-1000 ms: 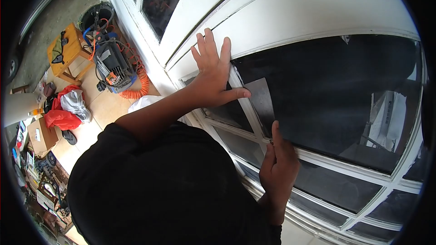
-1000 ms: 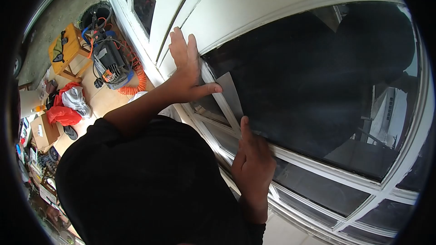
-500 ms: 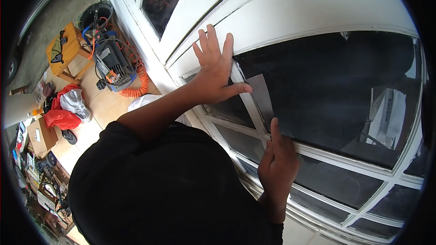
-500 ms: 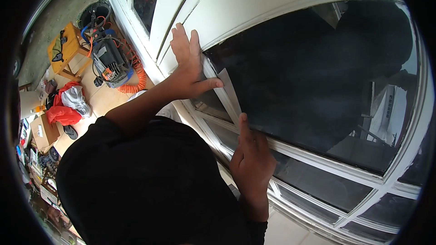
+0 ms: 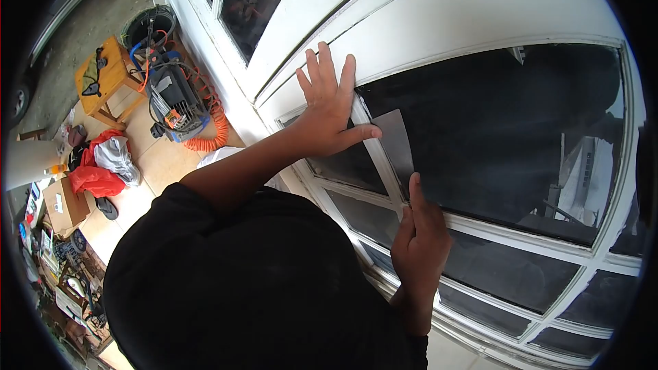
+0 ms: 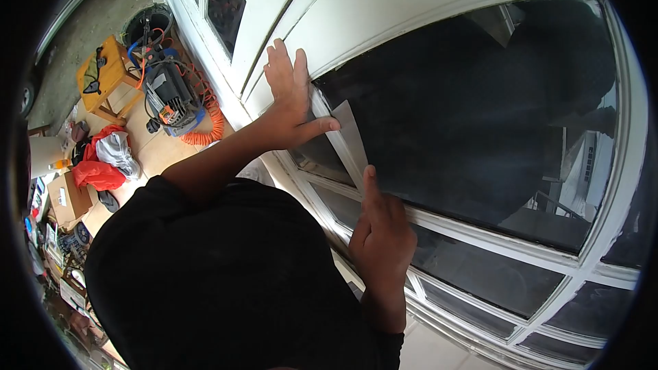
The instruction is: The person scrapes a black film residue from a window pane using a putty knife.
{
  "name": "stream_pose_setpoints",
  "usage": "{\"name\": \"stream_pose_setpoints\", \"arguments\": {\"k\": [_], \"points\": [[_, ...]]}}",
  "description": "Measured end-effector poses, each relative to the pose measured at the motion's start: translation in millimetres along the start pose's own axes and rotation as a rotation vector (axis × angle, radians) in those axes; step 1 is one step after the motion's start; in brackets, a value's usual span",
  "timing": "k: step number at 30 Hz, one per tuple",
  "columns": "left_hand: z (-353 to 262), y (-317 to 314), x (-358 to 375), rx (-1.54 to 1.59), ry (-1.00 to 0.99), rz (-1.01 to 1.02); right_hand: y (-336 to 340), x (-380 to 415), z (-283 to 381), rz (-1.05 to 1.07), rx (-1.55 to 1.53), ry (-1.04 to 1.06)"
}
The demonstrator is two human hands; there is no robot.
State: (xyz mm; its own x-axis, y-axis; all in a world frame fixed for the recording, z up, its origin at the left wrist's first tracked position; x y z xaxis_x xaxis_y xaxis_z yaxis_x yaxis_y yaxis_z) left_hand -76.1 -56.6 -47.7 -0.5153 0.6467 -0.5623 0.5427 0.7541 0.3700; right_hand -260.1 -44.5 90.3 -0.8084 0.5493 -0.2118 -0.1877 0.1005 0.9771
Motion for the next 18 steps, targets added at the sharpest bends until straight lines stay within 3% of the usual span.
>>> {"name": "stream_pose_setpoints", "arguments": {"k": [14, 18], "points": [[-0.7, 0.6, 0.2, -0.014, 0.007, -0.014, 0.7, -1.0, 5.2, 0.034, -0.019, -0.06], [-1.0, 0.5, -0.7, -0.008, 0.029, 0.009, 1.5, 1.1, -0.7, -0.07, -0.023, 0.011]]}}
Point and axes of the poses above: each hand's wrist, its own x-axis away from the middle knuckle, its own y-axis out of the back of the hand, z = x × y, the point moved 8 cm from there along -x, towards the middle knuckle, and after that the axes turned 1 degree about -z, right-handed, at the moved point
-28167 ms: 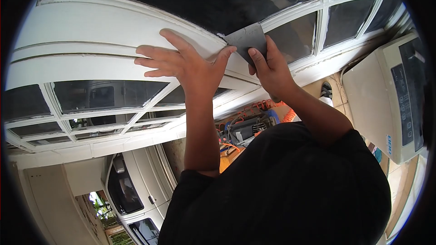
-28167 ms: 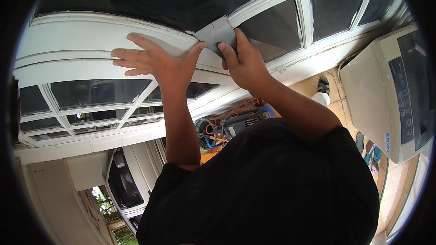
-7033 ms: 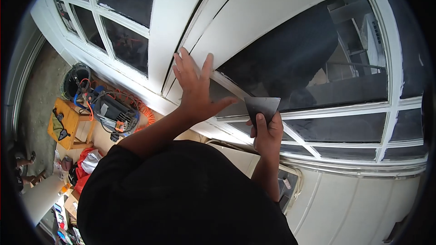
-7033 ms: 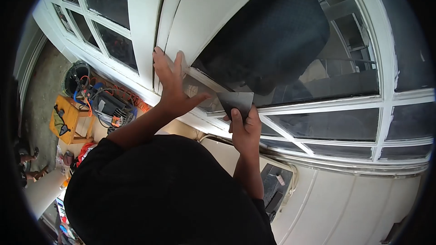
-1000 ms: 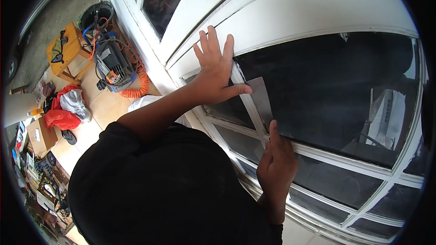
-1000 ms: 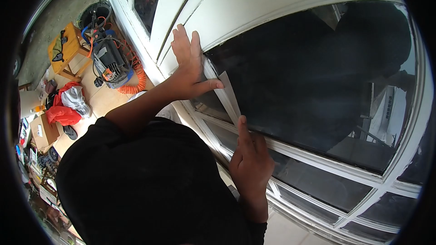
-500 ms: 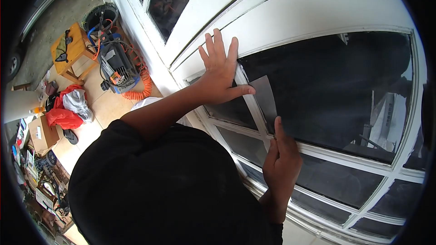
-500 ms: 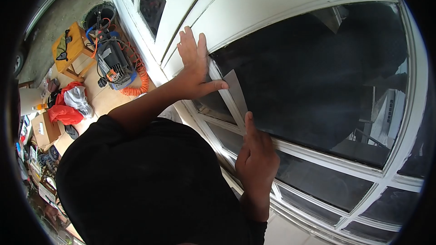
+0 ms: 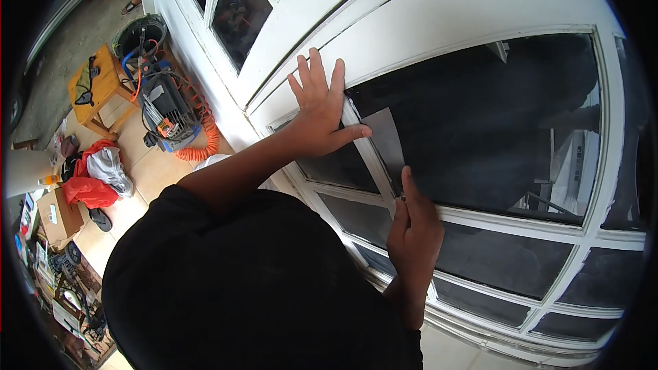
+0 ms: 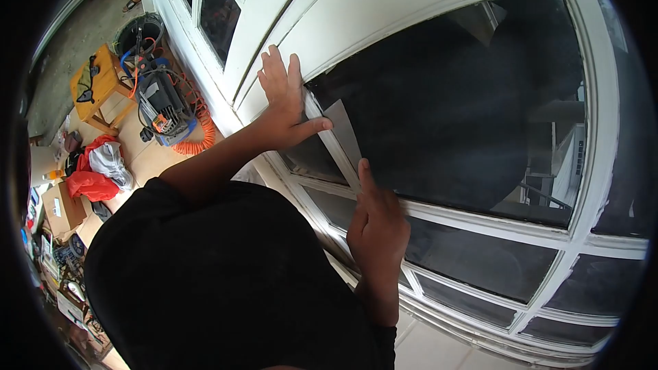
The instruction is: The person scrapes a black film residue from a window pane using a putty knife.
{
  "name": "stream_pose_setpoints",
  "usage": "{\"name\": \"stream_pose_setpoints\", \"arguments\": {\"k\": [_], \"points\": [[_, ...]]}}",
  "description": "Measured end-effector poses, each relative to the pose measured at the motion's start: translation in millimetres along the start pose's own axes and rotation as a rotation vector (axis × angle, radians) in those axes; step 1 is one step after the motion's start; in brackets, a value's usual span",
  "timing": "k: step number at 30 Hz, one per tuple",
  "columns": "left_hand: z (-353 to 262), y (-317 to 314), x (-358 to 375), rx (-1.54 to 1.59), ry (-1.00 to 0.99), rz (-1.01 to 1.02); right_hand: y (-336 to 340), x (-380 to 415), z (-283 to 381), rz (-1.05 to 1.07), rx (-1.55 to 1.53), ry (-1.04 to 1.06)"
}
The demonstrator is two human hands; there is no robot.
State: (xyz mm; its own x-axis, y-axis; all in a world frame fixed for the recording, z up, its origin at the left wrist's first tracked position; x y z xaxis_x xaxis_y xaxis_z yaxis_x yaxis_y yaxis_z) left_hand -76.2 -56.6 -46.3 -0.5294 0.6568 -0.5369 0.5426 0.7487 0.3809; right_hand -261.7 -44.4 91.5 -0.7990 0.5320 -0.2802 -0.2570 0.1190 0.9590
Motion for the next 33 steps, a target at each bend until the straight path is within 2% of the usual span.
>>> {"name": "stream_pose_setpoints", "arguments": {"k": [24, 30, 33], "points": [[6.3, -0.5, 0.9, 0.032, 0.0, 0.004, -5.1, -4.0, 19.3, -0.067, 0.082, 0.087], [4.0, 4.4, -0.2, 0.052, 0.02, 0.003, -5.6, -1.3, 15.1, -0.033, 0.011, 0.062], [-0.4, 15.7, 4.5, 0.072, 0.035, -0.032, -0.2, 23.6, -7.3, -0.106, -0.124, 0.151]]}}
Point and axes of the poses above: each hand's wrist, its own x-axis away from the middle knuckle, its own y-axis out of the back of the hand, z = x × y, the point moved 8 cm from there along -x, towards the middle knuckle, and after that the axes turned 1 degree about -z, right-handed, at the moved point
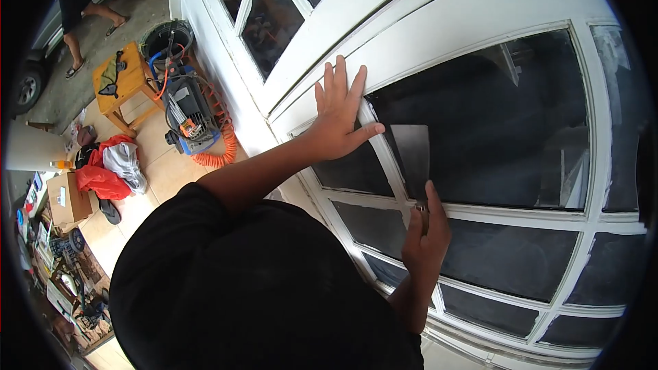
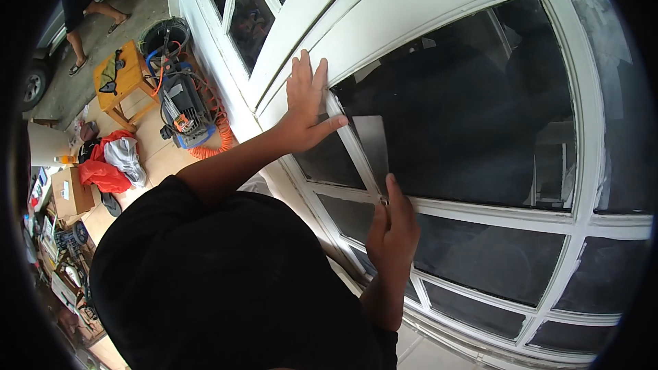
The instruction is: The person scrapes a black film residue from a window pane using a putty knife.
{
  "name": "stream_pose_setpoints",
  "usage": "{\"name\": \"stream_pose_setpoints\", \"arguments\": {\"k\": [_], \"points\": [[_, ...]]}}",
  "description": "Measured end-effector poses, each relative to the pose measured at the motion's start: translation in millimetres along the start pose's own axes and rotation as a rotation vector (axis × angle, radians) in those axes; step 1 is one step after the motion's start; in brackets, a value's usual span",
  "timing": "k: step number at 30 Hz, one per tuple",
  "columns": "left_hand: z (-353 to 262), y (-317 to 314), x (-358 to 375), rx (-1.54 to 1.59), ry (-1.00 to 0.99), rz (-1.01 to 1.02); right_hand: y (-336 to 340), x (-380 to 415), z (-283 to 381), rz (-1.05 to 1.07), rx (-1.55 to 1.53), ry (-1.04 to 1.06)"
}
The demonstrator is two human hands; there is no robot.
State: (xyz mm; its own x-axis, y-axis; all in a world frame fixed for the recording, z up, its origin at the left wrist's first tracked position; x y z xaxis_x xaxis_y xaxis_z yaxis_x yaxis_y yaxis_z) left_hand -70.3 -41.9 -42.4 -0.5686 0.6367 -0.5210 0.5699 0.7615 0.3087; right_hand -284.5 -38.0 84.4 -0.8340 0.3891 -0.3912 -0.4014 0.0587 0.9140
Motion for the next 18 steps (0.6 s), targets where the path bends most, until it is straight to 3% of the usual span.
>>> {"name": "stream_pose_setpoints", "arguments": {"k": [2, 5, 6, 7, 11, 14, 18], "points": [[-6.2, 8.9, 4.2, 0.01, -0.047, -0.025, -1.1, 39.4, -41.4, -0.094, -0.304, -0.346], [-5.4, 18.3, 2.4, -0.077, 0.04, -0.084, -19.3, 80.3, -48.9, -0.135, -0.399, -0.299], [-3.8, 22.0, 0.6, -0.122, 0.059, -0.135, -25.4, 90.7, -48.7, -0.105, -0.437, -0.413], [-6.8, 25.6, -1.3, -0.16, 0.051, -0.191, -28.5, 94.7, -40.6, -0.064, -0.388, -0.382], [-6.0, 36.5, -13.4, -0.121, 0.104, -0.178, -40.1, 113.8, -26.6, 0.028, -0.353, -0.365], [9.6, 61.9, -8.4, 0.007, -0.011, -0.375, -51.2, 142.8, -30.8, -0.105, -0.494, -0.475], [28.8, 87.1, 10.7, 0.345, 0.075, -0.367, -73.0, 170.1, -30.3, -0.093, -0.666, -0.615]]}}
Point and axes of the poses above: each hand's wrist, its own x-axis away from the middle knuckle, its own y-axis out of the back of the hand, z = x × y, the point moved 8 cm from there along -x, towards the middle knuckle, and after that the axes turned 1 degree about -z, right-handed, at the moved point
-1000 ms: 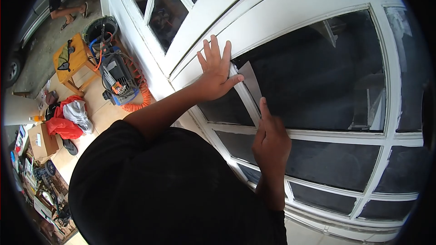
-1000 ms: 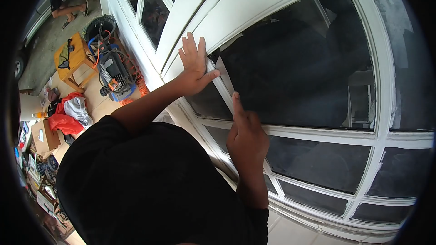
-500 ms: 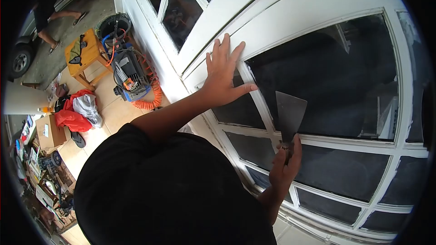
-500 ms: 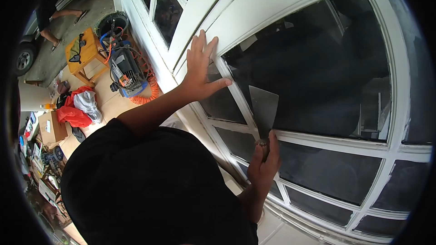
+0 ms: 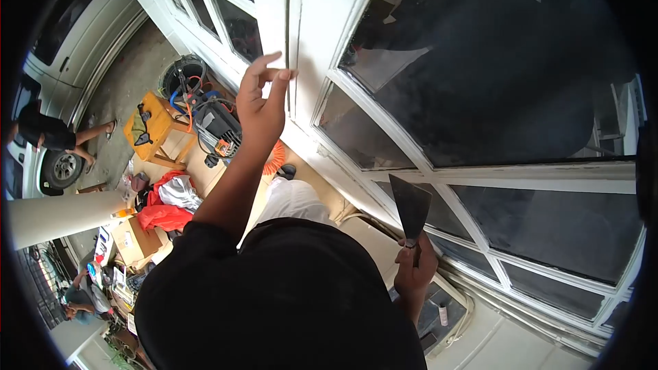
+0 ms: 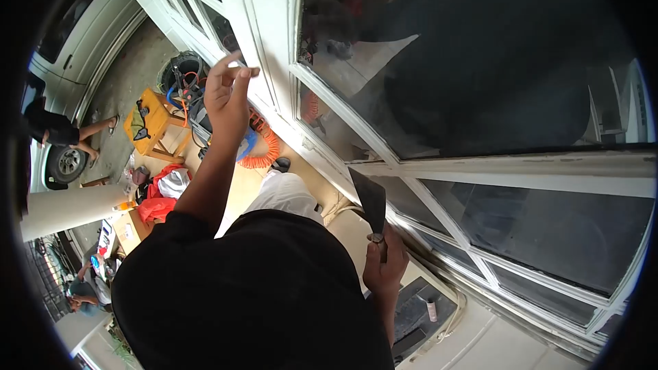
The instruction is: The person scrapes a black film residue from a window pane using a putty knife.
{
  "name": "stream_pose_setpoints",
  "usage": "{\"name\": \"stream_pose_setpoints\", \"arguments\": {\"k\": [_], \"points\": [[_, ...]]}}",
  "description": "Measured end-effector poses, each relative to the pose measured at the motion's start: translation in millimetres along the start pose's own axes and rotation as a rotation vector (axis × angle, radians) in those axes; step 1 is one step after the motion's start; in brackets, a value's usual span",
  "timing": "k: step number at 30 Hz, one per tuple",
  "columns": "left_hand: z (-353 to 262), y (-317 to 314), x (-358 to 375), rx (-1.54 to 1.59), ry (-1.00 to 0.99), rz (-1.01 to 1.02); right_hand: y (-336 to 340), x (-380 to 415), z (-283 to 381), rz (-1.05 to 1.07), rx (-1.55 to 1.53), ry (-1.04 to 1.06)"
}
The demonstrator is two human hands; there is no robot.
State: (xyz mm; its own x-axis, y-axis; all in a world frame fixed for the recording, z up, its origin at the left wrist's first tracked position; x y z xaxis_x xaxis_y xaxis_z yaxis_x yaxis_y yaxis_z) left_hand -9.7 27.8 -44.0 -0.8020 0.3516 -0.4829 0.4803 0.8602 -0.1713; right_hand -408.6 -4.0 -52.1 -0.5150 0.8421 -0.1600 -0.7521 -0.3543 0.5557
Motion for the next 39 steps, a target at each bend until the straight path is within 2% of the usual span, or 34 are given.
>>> {"name": "stream_pose_setpoints", "arguments": {"k": [2, 4, 6, 8, 10, 12, 13, 14, 16, 20, 22, 24, 26, 28, 30, 32, 34, 36, 37, 38, 39], "points": [[16.8, 6.1, 17.1, 0.013, 0.247, 0.085, -1.6, 11.9, -9.8, -0.04, -0.036, -0.026], [17.5, -4.7, 30.6, 0.027, 0.247, 0.169, -6.8, 21.4, -18.7, -0.064, -0.21, -0.097], [12.7, -34.7, 49.4, 0.09, 0.305, 0.347, -10.1, 24.1, -17.9, -0.087, -0.318, -0.184], [-13.2, -75.8, 71.9, 0.036, 0.06, 0.691, -15.8, 26.4, -16.6, -0.048, -0.38, -0.224], [-62.2, -105.5, 95.5, -0.154, -0.2, 1.028, -25.5, 25.5, -11.1, 0.016, -0.332, -0.241], [-56.3, -106.1, 121.1, -0.086, -0.129, 1.141, -37.2, 25.4, -4.6, 0.047, -0.246, -0.222], [-45.8, -99.7, 127.8, -0.082, 0.042, 1.192, -44.8, 25.1, -1.0, 0.084, -0.255, -0.321], [-45.2, -91.2, 130.9, -0.079, 0.043, 1.235, -53.1, 23.2, 1.0, 0.099, -0.222, -0.318], [-40.8, -66.5, 120.9, -0.13, 0.054, 1.161, -69.4, 17.8, 20.9, 0.136, -0.119, -0.417], [-12.5, -6.3, 103.3, -0.134, 0.471, 1.114, -118.1, 8.7, 44.7, 0.167, -0.106, -0.404], [-1.1, 20.2, 91.9, -0.086, 0.578, 1.13, -153.2, 3.8, 70.1, 0.43, -0.162, -0.474], [3.6, 41.4, 78.2, -0.066, 0.569, 1.144, -185.2, 2.1, 81.4, 0.474, -0.241, -0.475], [10.0, 57.4, 67.4, -0.04, 0.637, 1.062, -209.7, -2.8, 96.3, 0.363, -0.5, -0.369], [13.9, 66.1, 62.8, 0.056, 0.689, 1.019, -233.0, -0.9, 94.1, 0.425, -0.548, -0.421], [12.6, 68.9, 62.6, 0.069, 0.696, 0.999, -244.1, -4.6, 101.8, 0.474, -0.903, -0.526], [6.7, 61.4, 70.1, 0.142, 0.668, 1.074, -238.6, -13.1, 106.6, 0.501, -0.861, -0.559], [3.7, 52.0, 68.7, 0.183, 0.658, 1.025, -230.5, -25.5, 109.4, 0.538, -0.956, -0.558], [-4.8, 36.1, 65.3, 0.117, 0.516, 1.072, -221.1, -38.0, 102.4, 0.584, -0.873, -0.563], [0.1, 29.6, 66.4, 0.12, 0.51, 1.096, -215.1, -42.6, 96.0, 0.604, -0.825, -0.576], [1.6, 22.9, 67.7, 0.13, 0.508, 1.032, -209.1, -46.2, 89.7, 0.657, -0.782, -0.569], [1.3, 14.7, 70.5, 0.116, 0.502, 0.987, -196.6, -54.2, 78.5, 0.623, -0.665, -0.544]]}}
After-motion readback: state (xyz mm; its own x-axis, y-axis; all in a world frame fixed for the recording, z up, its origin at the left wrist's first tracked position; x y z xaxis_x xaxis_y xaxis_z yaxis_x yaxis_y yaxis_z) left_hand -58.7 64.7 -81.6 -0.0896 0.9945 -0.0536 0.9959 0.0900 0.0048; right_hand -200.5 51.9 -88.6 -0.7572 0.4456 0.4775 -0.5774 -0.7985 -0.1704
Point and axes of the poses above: each hand's wrist, its own x-axis away from the middle knuckle, its own y-axis out of the back of the hand, z = x × y, the point moved 8 cm from there along -x, towards the middle knuckle, and after that the axes turned 1 degree about -z, right-handed, at the moved point
